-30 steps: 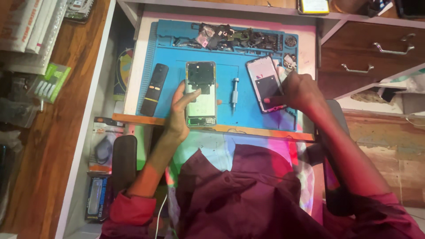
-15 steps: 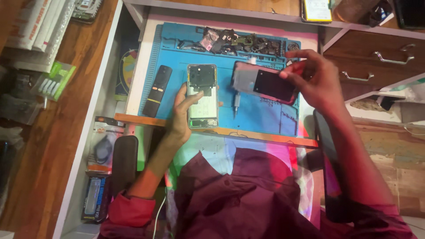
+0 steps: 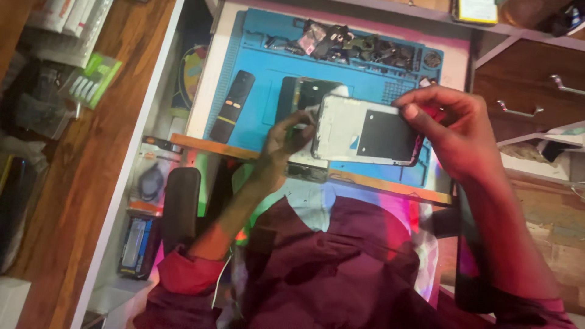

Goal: The person removes a protective film from a smartphone back cover and then uses a heat gun to apply heat to the internal components of a disassembled phone. The person also handles a screwdriver and wipes the phone with a cloth.

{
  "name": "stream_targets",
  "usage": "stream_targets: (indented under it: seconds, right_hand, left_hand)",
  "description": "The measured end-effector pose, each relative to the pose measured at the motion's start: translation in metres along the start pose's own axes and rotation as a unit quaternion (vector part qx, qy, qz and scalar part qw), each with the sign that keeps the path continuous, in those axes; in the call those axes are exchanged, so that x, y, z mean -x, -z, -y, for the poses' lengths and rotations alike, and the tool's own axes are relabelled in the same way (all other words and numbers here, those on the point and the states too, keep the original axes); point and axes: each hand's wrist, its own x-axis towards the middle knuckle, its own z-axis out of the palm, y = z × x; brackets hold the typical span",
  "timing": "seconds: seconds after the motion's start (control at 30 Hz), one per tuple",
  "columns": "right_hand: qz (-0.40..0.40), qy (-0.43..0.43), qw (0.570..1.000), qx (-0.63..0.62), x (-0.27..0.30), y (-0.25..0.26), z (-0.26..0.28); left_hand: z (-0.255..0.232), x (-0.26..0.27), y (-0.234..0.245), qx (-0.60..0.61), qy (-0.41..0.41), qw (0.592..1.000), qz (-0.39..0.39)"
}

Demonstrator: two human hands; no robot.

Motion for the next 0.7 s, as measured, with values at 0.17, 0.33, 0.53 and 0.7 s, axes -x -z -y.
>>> stream_targets:
  seconds: [0.17,0.33,0.53,0.7]
  right_hand:
    - [0.047,0.029,0.997,0.05,-0.002,-0.009,0.001]
    - [0.052,0.002,0.997,0.051,-0.002,-0.011,0.003]
    - [0.05,-0.012,0.997,0.052,-0.002,-0.012,0.004]
    - [0.043,-0.005,0.998,0.054,-0.003,-0.008,0.001]
  left_hand:
    - [0.027,0.009,0.006,0.107,0.031,0.994,-0.017]
    - [0.015,0.007,0.0,0.139,0.016,0.99,-0.008]
    - [-0.014,0.003,-0.006,0.1,0.004,0.995,-0.028]
    - [-0.043,0.002,-0.016,0.183,0.035,0.982,-0.038]
